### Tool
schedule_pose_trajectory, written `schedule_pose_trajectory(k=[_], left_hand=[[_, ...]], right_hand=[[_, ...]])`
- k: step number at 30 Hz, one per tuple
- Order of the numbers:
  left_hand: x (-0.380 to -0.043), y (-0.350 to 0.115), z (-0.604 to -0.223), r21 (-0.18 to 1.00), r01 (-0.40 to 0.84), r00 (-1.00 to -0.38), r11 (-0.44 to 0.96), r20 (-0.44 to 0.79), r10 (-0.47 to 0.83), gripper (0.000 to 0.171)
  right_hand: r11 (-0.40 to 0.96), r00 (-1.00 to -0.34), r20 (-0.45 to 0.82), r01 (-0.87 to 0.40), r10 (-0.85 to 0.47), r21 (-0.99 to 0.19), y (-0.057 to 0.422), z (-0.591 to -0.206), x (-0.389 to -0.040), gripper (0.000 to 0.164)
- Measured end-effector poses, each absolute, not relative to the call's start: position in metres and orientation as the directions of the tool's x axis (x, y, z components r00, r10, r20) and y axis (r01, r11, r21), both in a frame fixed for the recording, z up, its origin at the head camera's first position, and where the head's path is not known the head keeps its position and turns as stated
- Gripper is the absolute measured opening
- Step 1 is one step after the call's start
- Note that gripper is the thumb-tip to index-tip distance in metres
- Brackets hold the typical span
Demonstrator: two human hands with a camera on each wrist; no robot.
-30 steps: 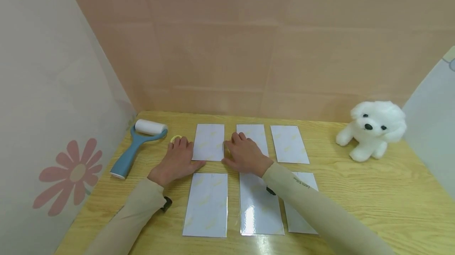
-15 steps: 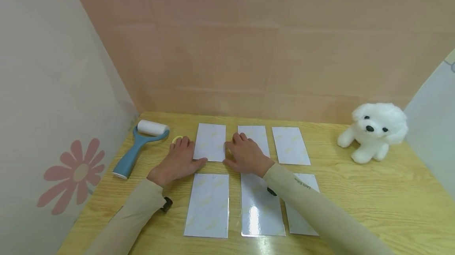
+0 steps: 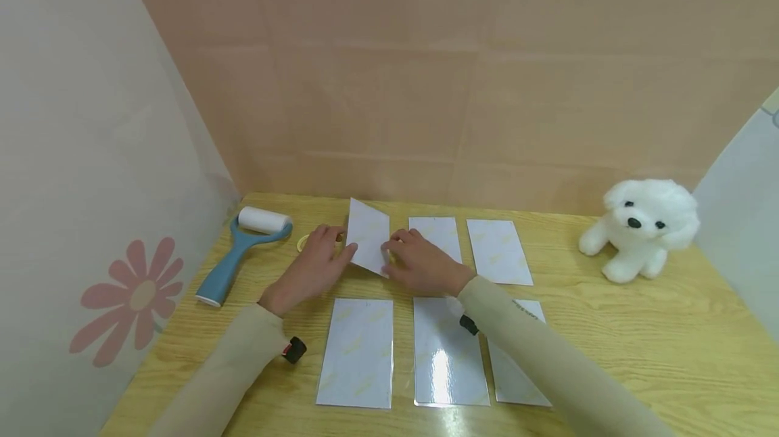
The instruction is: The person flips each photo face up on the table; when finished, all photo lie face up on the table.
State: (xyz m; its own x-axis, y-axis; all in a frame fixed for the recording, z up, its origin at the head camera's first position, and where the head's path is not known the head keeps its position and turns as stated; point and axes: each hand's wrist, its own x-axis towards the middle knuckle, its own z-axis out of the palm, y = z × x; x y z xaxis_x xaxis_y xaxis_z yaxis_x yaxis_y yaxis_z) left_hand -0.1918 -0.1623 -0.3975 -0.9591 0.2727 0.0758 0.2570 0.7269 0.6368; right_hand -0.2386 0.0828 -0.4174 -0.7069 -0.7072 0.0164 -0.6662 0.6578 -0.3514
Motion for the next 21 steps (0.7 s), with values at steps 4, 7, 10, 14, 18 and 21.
schedule_pose_trajectory(k=[4, 7, 10, 14, 18, 21], left_hand=[[-0.196, -0.153, -0.392, 0.753, 0.255, -0.957, 0.606, 0.108, 0.269, 0.05], [-0.198, -0.146, -0.391, 0.805, 0.239, -0.959, 0.543, 0.109, 0.26, 0.048], [-0.201, -0.14, -0.391, 0.852, 0.212, -0.961, 0.478, 0.093, 0.261, 0.046], [-0.202, -0.133, -0.392, 0.889, 0.21, -0.951, 0.406, 0.089, 0.298, 0.046], [-0.202, -0.127, -0.396, 0.898, 0.197, -0.941, 0.394, 0.061, 0.332, 0.056], [-0.201, -0.125, -0.4, 0.895, 0.168, -0.942, 0.414, 0.022, 0.336, 0.065]], right_hand=[[0.618, -0.723, 0.035, -0.614, -0.69, -0.491, 0.082, -0.414, -0.241, 0.043], [0.584, -0.744, 0.04, -0.555, -0.667, -0.592, 0.081, -0.41, -0.241, 0.041], [0.564, -0.775, 0.022, -0.478, -0.632, -0.673, 0.081, -0.406, -0.24, 0.042], [0.546, -0.814, -0.015, -0.376, -0.58, -0.749, 0.081, -0.4, -0.238, 0.048], [0.526, -0.836, -0.051, -0.295, -0.546, -0.797, 0.082, -0.396, -0.237, 0.056], [0.521, -0.842, -0.061, -0.272, -0.535, -0.809, 0.083, -0.394, -0.236, 0.058]])
